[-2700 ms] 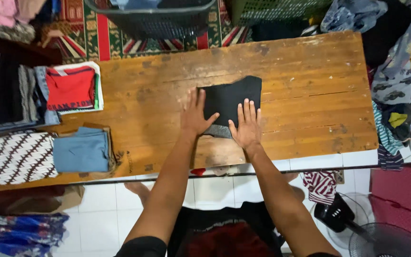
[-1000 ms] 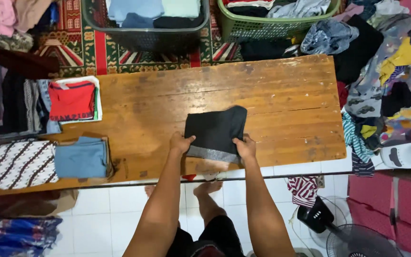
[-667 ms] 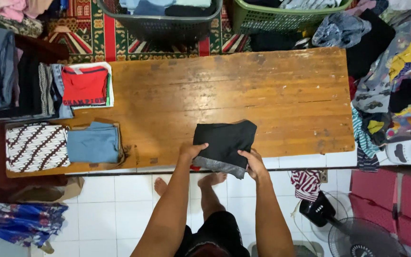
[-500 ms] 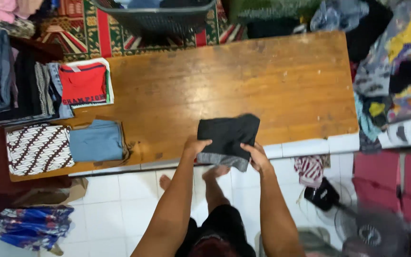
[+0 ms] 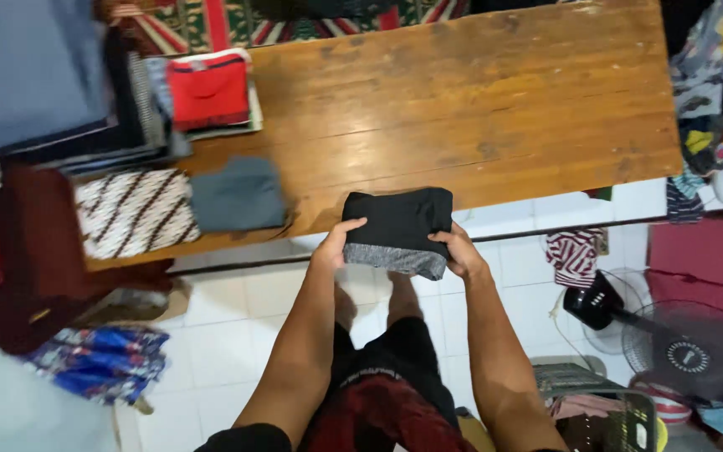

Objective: Folding and inspecting a pair of pants on a wooden table

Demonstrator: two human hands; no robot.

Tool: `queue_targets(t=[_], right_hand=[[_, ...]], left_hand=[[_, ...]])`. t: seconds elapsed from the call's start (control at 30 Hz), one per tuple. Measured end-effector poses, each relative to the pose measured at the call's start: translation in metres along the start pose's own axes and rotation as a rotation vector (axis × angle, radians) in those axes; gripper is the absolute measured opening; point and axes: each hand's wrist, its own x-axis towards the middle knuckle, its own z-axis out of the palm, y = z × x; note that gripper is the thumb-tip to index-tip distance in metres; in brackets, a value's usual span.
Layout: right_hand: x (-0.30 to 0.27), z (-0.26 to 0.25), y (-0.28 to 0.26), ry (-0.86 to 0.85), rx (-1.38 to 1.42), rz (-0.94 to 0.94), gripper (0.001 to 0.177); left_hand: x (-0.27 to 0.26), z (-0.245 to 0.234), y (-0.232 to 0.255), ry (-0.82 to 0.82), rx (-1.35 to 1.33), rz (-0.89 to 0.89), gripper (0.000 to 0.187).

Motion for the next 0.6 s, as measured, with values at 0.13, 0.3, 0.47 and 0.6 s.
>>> queue_targets(t=[0.13,0.3,0.47,0.6], right_hand=[[-0.043,0.063,0.016,-0.119,-0.045,0.001,0.057],[-0.060,0.148,0.005,-0.289,-0.130,-0.016,0.057],[-0.044,0.234,-0.035,-0.497,-0.272,-0.072,0.057],[-0.092,0.322,-0.066,-0.635,-0.317,-0.086,0.058]], left_hand=[[-0.049,-0.090,0.001,-0.040,-0.217,0.033,0.083],[-0.093,-0.175,0.015,-0.089,-0.416,0.200,0.066],[-0.070,-0.247,0.042,-0.139,-0.476,0.352,0.065],[-0.111,-0.277,0.069,-0.046,-0.549,0.532,0.077]])
